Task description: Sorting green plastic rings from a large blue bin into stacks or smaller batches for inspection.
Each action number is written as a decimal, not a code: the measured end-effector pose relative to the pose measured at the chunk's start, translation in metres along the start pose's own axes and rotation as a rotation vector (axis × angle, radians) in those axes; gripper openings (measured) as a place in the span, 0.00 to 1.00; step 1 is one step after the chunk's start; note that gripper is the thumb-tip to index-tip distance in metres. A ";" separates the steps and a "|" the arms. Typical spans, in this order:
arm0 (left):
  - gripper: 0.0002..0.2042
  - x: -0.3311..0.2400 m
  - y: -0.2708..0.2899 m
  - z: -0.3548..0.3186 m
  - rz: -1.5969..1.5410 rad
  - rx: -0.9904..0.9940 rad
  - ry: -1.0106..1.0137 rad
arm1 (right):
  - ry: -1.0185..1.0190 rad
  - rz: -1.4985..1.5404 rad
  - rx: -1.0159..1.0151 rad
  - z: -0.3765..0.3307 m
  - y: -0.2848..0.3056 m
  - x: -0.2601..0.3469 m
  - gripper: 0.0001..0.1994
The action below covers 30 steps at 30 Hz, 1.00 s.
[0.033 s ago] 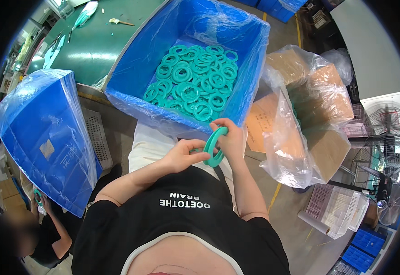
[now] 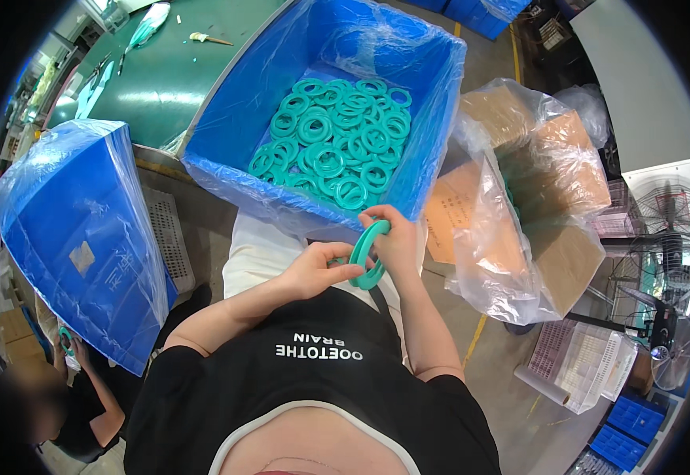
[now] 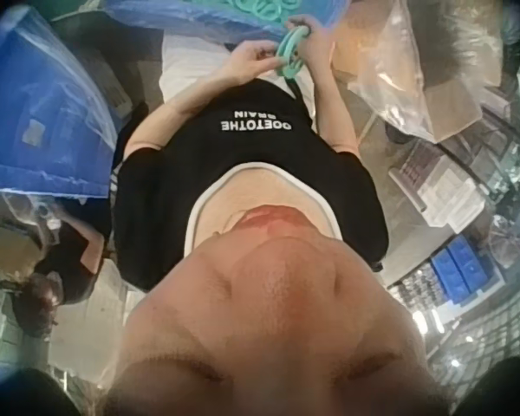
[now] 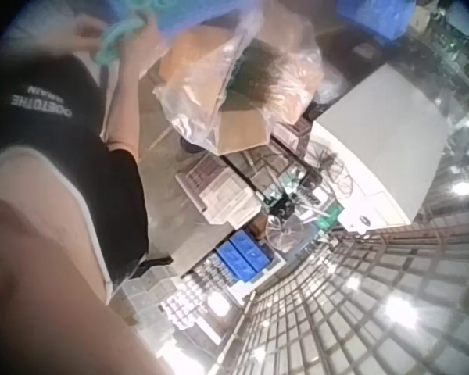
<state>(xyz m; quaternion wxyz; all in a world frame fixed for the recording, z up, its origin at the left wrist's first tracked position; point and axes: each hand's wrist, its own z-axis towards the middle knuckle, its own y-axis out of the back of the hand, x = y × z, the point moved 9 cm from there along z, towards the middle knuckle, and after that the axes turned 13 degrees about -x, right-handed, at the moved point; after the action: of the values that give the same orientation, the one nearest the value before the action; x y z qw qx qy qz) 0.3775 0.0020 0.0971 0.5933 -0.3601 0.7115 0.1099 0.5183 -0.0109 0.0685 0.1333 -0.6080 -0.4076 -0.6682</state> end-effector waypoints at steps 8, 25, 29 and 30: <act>0.15 0.007 0.029 0.004 -0.135 -0.200 0.046 | 0.101 0.071 0.219 -0.007 -0.009 0.010 0.22; 0.17 0.008 0.052 0.007 -0.193 -0.214 0.047 | -0.098 0.258 0.234 -0.022 0.005 0.020 0.22; 0.15 -0.001 0.049 0.004 -0.341 -0.213 0.039 | -0.122 0.171 0.329 -0.022 -0.002 0.020 0.18; 0.13 -0.005 0.044 0.002 -0.410 -0.149 0.045 | -0.172 0.244 0.223 -0.020 0.003 0.017 0.17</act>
<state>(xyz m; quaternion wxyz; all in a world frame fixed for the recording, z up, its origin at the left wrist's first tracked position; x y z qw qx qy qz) 0.3512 0.0367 0.0897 0.5592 -0.5424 0.6263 0.0310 0.5024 -0.0210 0.0865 0.2447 -0.6892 -0.4119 -0.5435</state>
